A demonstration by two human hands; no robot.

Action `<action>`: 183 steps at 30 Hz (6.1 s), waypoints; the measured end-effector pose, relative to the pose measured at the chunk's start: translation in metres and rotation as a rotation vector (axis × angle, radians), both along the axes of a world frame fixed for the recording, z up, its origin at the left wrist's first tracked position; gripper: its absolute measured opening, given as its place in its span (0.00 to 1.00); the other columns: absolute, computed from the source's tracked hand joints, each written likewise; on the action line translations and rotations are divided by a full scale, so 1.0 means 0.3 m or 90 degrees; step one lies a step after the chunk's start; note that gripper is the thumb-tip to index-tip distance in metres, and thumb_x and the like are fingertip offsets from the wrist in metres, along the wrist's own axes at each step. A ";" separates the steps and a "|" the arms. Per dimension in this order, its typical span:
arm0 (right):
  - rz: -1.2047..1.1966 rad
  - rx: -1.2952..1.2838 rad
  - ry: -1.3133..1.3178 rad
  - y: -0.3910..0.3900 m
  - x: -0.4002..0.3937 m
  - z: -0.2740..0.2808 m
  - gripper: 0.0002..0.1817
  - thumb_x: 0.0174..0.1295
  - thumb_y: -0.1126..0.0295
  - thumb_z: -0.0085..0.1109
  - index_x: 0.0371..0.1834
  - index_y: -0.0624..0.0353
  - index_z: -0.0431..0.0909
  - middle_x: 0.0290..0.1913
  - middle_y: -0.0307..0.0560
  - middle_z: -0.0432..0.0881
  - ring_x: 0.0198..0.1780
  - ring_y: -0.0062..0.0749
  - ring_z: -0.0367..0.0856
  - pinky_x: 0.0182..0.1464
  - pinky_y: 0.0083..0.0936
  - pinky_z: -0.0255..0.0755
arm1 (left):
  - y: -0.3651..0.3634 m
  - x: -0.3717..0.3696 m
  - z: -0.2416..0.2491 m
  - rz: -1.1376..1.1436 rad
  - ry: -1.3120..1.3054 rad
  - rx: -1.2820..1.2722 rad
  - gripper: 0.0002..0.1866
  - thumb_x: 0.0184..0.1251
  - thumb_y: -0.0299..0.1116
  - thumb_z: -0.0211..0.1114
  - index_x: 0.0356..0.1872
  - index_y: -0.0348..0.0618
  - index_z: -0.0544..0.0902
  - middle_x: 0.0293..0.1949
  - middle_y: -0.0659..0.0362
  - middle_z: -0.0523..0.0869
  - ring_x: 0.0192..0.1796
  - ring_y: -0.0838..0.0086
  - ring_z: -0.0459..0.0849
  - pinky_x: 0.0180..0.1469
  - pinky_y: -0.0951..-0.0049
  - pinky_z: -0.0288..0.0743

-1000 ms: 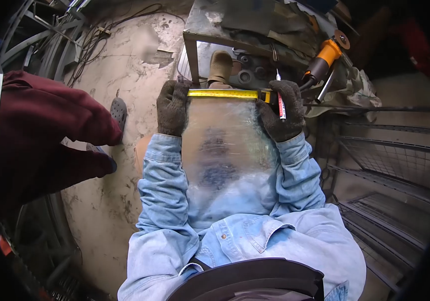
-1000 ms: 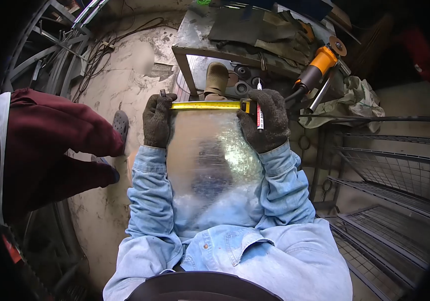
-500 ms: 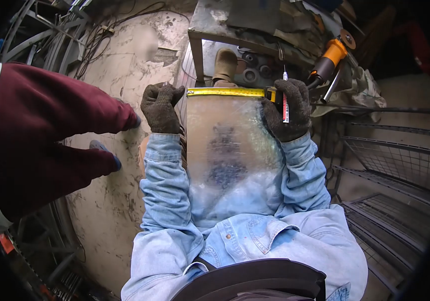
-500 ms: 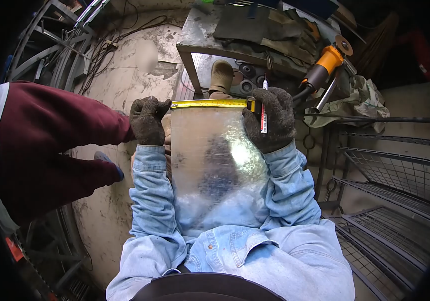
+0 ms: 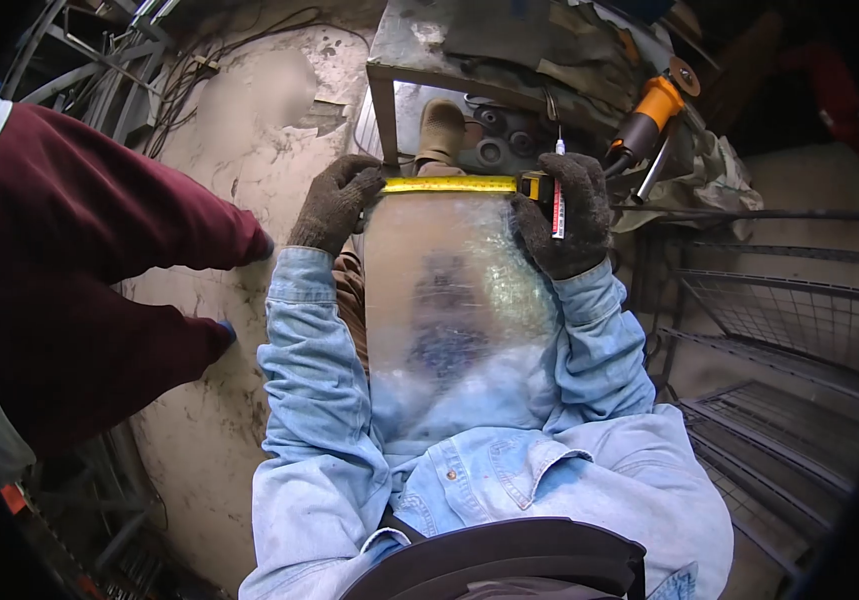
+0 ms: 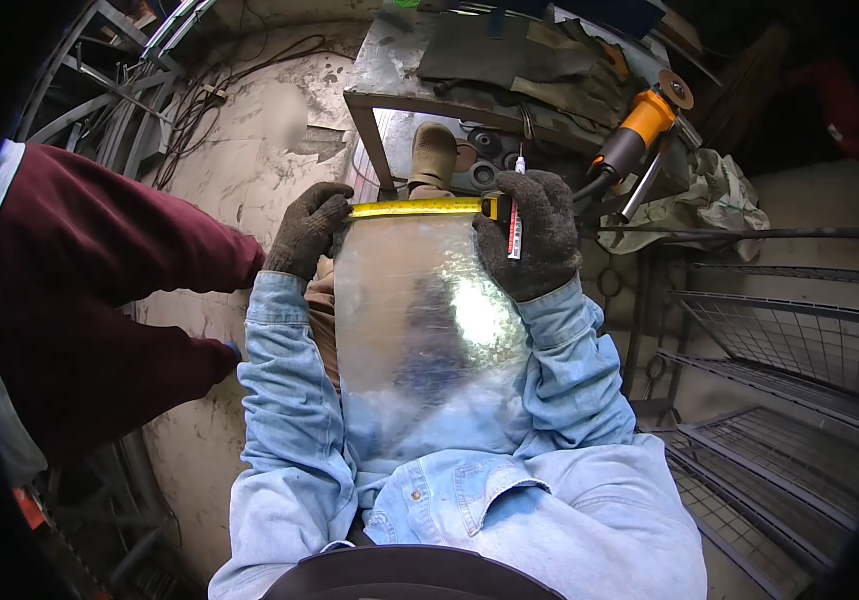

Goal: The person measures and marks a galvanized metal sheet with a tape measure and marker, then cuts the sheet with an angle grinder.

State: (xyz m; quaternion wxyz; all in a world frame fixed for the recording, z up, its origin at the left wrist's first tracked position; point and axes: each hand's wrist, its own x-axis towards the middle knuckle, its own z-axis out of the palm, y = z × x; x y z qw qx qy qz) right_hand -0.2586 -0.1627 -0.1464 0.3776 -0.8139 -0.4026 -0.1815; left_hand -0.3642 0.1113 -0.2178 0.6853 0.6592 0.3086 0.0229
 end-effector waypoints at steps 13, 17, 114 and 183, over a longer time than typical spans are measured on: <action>0.047 0.122 0.209 -0.034 0.044 0.041 0.31 0.46 0.80 0.72 0.56 0.59 0.73 0.51 0.49 0.75 0.50 0.37 0.78 0.57 0.31 0.73 | -0.061 -0.004 0.066 0.014 -0.214 0.157 0.08 0.66 0.27 0.66 0.42 0.33 0.85 0.35 0.61 0.85 0.37 0.80 0.79 0.44 0.77 0.75; 0.100 0.037 0.222 -0.080 0.077 0.081 0.30 0.43 0.84 0.63 0.55 0.59 0.73 0.50 0.47 0.75 0.52 0.38 0.77 0.61 0.32 0.70 | -0.057 0.004 0.036 0.017 -0.216 0.145 0.07 0.67 0.26 0.66 0.42 0.34 0.84 0.35 0.62 0.84 0.36 0.82 0.78 0.41 0.80 0.73; -0.014 0.036 0.087 -0.125 -0.006 0.140 0.33 0.48 0.81 0.59 0.64 0.62 0.72 0.59 0.52 0.76 0.60 0.39 0.77 0.64 0.33 0.70 | -0.061 -0.013 0.026 0.011 -0.234 0.147 0.06 0.68 0.29 0.64 0.40 0.37 0.80 0.33 0.64 0.81 0.33 0.83 0.75 0.38 0.80 0.72; 0.094 0.180 0.269 0.150 -0.085 -0.006 0.15 0.52 0.79 0.67 0.44 0.62 0.77 0.37 0.50 0.79 0.36 0.41 0.82 0.41 0.32 0.77 | -0.087 -0.028 0.127 0.052 -0.239 0.140 0.06 0.69 0.28 0.64 0.40 0.37 0.79 0.33 0.64 0.79 0.35 0.83 0.74 0.40 0.79 0.70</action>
